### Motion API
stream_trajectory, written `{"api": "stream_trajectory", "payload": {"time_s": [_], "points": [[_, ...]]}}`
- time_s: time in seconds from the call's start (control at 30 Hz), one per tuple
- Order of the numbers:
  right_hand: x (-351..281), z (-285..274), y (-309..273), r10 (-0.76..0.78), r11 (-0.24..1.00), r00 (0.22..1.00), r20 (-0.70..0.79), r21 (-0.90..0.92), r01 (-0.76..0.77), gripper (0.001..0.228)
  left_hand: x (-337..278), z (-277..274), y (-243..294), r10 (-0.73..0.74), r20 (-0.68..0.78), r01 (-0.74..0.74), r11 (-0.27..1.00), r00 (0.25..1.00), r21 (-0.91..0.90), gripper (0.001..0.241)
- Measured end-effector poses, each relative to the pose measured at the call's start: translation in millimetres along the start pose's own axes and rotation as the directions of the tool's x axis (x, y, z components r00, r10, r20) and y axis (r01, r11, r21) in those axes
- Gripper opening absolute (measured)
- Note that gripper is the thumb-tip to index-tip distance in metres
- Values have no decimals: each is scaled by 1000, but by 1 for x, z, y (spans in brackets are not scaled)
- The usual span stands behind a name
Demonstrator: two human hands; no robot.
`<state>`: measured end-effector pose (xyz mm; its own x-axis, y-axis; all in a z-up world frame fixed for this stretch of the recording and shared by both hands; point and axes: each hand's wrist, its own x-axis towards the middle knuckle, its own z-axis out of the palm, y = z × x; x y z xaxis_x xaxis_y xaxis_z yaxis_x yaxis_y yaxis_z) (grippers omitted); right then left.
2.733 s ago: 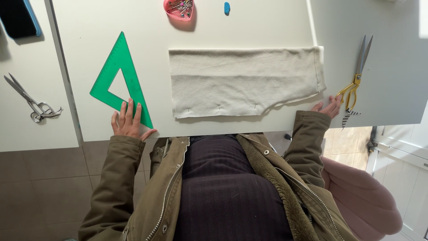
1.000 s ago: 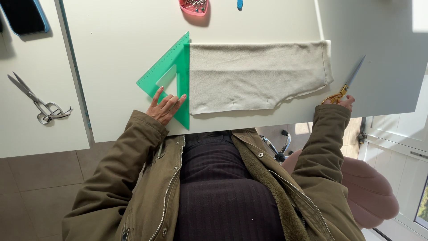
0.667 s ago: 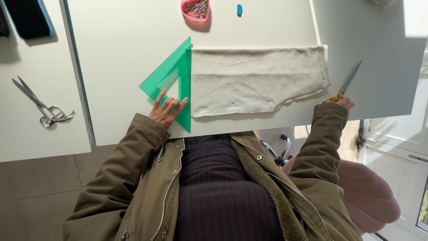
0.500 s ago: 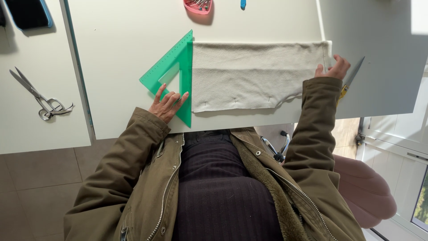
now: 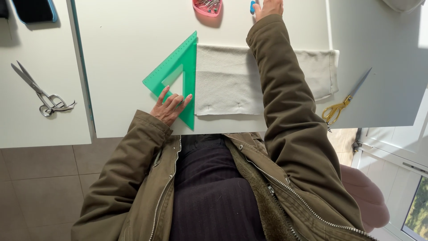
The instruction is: The person uses a green triangular ruler to mark a line on a piece of white fabric with a blue marker. They then use gold-handled scissors to cut the fabric along the marked line. The person folds the fabric and repeats the measuring and cutting process on another section.
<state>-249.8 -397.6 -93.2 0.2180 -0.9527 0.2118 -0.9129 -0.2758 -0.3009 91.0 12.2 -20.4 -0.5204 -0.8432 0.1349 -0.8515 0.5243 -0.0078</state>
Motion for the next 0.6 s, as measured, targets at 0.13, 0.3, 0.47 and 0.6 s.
{"api": "stream_trajectory", "payload": {"time_s": [0.13, 0.3, 0.47, 0.6], "points": [[2, -33, -39, 128, 979, 989, 76, 150, -138, 24, 4, 1, -4, -2, -37, 0, 998, 999, -57, 68], [8, -9, -12, 108, 972, 992, 57, 203, -118, 14, 3, 7, -4, -7, -41, 6, 1000, 999, -25, 67], [-6, -26, -35, 110, 969, 982, 155, 202, -140, 24, -2, 7, 2, -14, -51, 11, 998, 999, -62, 66], [2, -16, -33, 68, 971, 996, 62, 224, -81, 23, 4, 11, -4, -15, -72, 10, 998, 997, -62, 65]]}}
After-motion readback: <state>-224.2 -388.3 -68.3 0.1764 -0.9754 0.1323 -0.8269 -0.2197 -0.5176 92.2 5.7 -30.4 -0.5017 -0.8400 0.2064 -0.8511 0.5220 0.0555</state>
